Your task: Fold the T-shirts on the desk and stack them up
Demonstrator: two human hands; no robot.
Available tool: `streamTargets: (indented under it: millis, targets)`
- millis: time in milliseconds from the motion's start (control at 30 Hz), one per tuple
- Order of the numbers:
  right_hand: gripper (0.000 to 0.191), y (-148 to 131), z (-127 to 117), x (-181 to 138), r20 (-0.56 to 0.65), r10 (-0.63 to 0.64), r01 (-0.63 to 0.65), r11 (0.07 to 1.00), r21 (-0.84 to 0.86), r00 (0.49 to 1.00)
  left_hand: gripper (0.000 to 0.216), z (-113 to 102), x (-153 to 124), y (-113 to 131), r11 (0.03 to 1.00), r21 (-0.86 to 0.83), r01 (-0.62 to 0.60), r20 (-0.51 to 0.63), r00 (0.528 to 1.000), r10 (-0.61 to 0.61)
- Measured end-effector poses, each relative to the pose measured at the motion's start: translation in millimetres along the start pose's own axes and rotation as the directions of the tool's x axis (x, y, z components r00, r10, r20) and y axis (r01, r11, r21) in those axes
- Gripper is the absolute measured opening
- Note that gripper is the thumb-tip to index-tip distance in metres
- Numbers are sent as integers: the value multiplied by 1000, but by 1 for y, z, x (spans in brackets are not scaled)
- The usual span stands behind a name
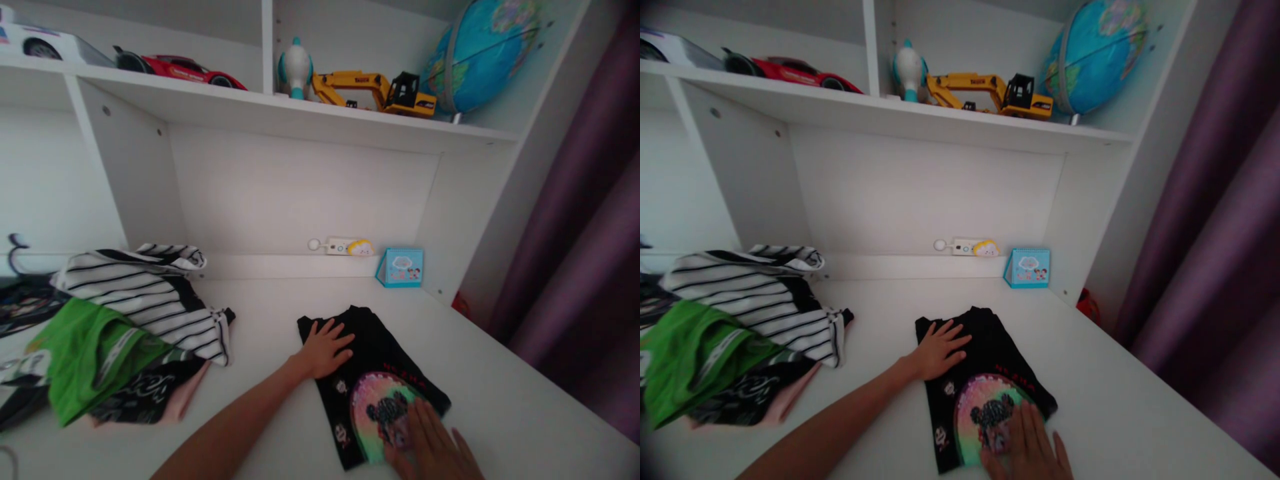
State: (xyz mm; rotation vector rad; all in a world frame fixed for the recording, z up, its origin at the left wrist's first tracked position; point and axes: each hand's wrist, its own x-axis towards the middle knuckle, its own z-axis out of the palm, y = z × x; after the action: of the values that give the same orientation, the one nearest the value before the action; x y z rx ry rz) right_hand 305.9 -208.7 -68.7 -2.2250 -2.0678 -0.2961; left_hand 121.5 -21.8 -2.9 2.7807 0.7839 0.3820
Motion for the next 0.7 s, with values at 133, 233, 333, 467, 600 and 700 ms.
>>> streamTargets:
  millis: [133,233,333,467,600,700]
  targets:
    - [64,-3,-28,5,-23,56,-55,998,16,998,45,0,-1,-1,1000,4,-1,6,1000,0]
    - [51,1,-50,13,95,124,-131,988,80,988,46,-1,-1,-1,1000,6,-13,6,1000,13]
    - [36,17,-69,32,110,200,-214,967,136,974,46,-2,-1,0,1000,5,-14,3,1000,14]
    - [20,40,-71,76,91,240,-255,940,227,967,47,-8,-5,10,1000,20,18,-67,998,-16]
    - [14,48,-50,102,110,264,-286,903,321,958,49,-11,-16,28,996,20,88,-139,987,-85]
    - [20,44,-43,102,71,326,-330,884,330,943,55,-6,-22,38,995,9,100,-90,991,-99]
